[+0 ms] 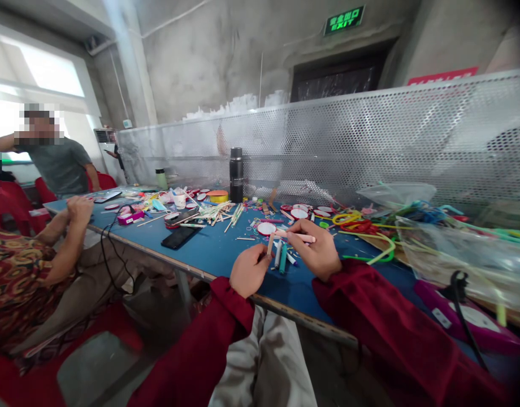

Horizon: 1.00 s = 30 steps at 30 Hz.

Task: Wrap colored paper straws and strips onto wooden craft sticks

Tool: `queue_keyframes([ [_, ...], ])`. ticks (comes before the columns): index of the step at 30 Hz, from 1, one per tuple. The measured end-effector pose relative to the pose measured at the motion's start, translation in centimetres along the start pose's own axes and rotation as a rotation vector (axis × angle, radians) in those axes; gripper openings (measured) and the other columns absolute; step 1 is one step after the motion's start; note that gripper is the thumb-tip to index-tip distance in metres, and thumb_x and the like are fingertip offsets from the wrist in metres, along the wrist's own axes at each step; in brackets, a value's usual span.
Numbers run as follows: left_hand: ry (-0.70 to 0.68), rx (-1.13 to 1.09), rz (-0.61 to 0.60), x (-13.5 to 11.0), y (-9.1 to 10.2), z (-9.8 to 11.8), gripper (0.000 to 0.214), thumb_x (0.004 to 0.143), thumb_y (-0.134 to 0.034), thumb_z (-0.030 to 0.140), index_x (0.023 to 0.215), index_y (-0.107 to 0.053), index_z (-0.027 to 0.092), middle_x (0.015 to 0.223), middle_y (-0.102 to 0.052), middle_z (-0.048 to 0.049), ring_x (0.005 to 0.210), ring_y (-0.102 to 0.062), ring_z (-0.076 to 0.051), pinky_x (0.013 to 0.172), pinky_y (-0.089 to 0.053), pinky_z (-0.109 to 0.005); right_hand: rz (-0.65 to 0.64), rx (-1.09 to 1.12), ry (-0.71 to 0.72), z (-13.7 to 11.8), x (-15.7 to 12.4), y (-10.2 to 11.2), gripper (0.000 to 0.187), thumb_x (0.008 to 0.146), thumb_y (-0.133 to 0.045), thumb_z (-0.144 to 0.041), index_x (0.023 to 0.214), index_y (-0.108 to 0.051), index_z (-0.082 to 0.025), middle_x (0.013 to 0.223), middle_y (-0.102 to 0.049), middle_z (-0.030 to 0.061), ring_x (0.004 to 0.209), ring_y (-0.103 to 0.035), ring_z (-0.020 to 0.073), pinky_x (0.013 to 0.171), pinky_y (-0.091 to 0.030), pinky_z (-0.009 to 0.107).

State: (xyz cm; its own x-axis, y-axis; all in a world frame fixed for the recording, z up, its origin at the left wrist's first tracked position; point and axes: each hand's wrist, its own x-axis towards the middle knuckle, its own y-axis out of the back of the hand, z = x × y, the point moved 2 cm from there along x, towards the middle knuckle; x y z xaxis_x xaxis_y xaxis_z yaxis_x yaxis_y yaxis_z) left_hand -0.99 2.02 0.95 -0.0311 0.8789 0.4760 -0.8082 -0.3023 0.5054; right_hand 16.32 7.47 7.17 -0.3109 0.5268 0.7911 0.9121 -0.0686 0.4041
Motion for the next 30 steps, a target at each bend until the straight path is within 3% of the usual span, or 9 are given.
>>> queue_keyframes([
  [30,0.014,0.0,-0.009,0.01,0.22,0.27,0.018,0.096,-0.051,0.028,0.093,-0.067,0.021,0.076,-0.066,0.0002,0.074,-0.059,-0.016,0.066,-0.04,-0.025,0.027,-0.027,0.021,0.27,0.09,0.08,0.013,0.088,-0.059,-0.025,0.076,-0.062,-0.021,0.066,-0.061,-0.0018,0.061,-0.053,0.0142,0.058,-0.04,0.028],
])
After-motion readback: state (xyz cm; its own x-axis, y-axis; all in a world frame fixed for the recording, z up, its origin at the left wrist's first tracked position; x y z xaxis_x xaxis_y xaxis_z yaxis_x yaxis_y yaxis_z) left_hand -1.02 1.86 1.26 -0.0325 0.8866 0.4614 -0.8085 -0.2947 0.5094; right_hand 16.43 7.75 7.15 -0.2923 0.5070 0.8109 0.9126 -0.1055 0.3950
